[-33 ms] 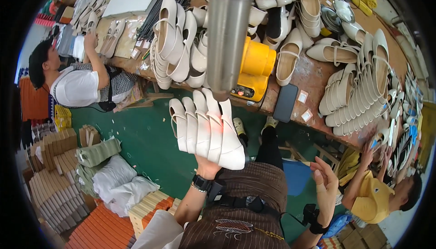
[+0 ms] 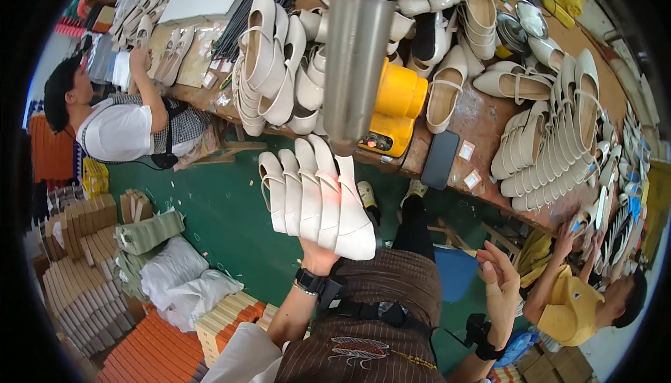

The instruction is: Processing and cleaning white dress shoes at a manufacturing workbench.

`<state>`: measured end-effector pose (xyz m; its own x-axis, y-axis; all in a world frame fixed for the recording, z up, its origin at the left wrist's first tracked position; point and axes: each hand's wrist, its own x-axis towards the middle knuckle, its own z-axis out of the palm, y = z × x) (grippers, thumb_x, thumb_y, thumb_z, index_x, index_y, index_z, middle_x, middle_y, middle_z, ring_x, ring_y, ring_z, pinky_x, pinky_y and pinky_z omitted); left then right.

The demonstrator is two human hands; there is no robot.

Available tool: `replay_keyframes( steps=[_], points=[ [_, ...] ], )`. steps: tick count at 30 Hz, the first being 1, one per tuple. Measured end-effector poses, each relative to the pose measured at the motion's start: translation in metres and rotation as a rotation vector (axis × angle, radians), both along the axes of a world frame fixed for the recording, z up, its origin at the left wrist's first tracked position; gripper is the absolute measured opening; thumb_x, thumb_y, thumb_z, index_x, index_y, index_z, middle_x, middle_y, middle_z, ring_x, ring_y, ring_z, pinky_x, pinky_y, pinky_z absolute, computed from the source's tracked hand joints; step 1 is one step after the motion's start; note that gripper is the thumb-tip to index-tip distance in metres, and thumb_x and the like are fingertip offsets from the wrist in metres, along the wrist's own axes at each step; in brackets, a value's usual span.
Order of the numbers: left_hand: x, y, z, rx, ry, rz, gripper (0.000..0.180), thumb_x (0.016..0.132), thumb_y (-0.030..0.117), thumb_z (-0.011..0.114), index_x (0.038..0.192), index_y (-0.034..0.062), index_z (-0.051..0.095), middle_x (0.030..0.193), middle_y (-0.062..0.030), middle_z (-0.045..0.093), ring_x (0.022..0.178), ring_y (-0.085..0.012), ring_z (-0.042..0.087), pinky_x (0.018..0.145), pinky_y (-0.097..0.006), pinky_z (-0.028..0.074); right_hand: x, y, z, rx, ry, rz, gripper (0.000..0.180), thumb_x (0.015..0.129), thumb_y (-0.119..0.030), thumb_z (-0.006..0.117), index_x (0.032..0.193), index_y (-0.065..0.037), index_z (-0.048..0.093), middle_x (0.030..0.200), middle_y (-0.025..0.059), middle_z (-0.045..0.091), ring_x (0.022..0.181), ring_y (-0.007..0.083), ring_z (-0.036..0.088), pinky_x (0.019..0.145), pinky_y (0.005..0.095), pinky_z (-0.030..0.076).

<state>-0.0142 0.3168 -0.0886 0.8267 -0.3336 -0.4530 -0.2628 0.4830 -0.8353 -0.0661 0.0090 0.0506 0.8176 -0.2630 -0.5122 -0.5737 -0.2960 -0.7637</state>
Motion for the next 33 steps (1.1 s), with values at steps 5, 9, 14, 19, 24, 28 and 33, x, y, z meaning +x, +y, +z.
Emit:
replay_keyframes(
  steps=[5,9,14,19,24,28,33],
  points=[
    [-0.002,0.017,-0.007,0.210,-0.012,-0.015,0.061,0.097,0.049,0.032,0.145,0.0129,0.033,0.148,-0.0070,0.037,0.136,-0.0261,0.033,0.113,-0.041,0.023,0.020,0.016,0.002,-0.001,0.012,0.105,0.039,0.095,-0.020,0.056,0.127,0.002,0.054,0.112,0.0126,0.064,0.101,0.0160,0.059,0.090,0.0281,0.045],
    [-0.005,0.023,-0.002,0.924,-0.203,-0.247,0.063,0.094,0.054,0.036,0.143,0.0146,0.037,0.147,-0.0053,0.039,0.135,-0.0256,0.035,0.114,-0.045,0.023,0.034,0.025,0.000,-0.015,-0.001,0.196,0.038,0.094,-0.018,0.056,0.126,0.003,0.055,0.113,0.0129,0.064,0.103,0.0166,0.058,0.090,0.0285,0.045],
    [-0.027,0.033,-0.008,1.080,0.018,-0.387,0.065,0.088,0.057,0.048,0.139,0.0154,0.045,0.141,-0.0049,0.047,0.130,-0.0269,0.042,0.112,-0.049,0.027,0.048,0.022,0.008,-0.047,-0.028,0.215,0.036,0.093,-0.012,0.055,0.125,0.002,0.055,0.112,0.0130,0.065,0.102,0.0164,0.059,0.090,0.0292,0.046],
    [-0.066,0.077,0.002,1.263,0.042,-0.438,0.061,0.091,0.054,0.044,0.137,0.0137,0.046,0.138,-0.0065,0.049,0.126,-0.0283,0.046,0.108,-0.051,0.032,0.083,0.002,-0.003,-0.084,-0.084,0.370,0.035,0.088,-0.001,0.058,0.123,0.002,0.057,0.107,0.0145,0.067,0.097,0.0175,0.064,0.086,0.0304,0.049],
    [-0.117,0.109,0.023,1.481,0.063,-0.598,0.073,0.087,0.057,0.051,0.141,0.0096,0.039,0.138,-0.0099,0.048,0.124,-0.0302,0.047,0.105,-0.048,0.038,0.149,-0.050,0.019,-0.265,-0.203,0.451,0.033,0.088,-0.013,0.061,0.117,0.002,0.060,0.105,0.0184,0.068,0.096,0.0243,0.067,0.084,0.0339,0.051],
    [-0.214,0.147,0.016,1.322,0.265,-1.021,0.070,0.085,0.060,0.055,0.133,0.0096,0.047,0.131,-0.0107,0.053,0.118,-0.0308,0.050,0.103,-0.048,0.039,0.248,-0.120,0.015,-0.465,-0.372,0.355,0.032,0.089,-0.018,0.060,0.116,0.000,0.062,0.099,0.0199,0.069,0.093,0.0269,0.067,0.078,0.0352,0.051],
    [-0.228,0.089,0.062,1.368,0.481,-1.131,0.059,0.089,0.048,0.056,0.131,0.0075,0.047,0.127,-0.0117,0.055,0.116,-0.0324,0.050,0.102,-0.050,0.040,0.399,-0.186,-0.046,-0.744,-0.487,0.093,0.044,0.089,-0.037,0.057,0.119,-0.004,0.060,0.098,0.0238,0.067,0.090,0.0375,0.066,0.080,0.0438,0.051]
  ],
)
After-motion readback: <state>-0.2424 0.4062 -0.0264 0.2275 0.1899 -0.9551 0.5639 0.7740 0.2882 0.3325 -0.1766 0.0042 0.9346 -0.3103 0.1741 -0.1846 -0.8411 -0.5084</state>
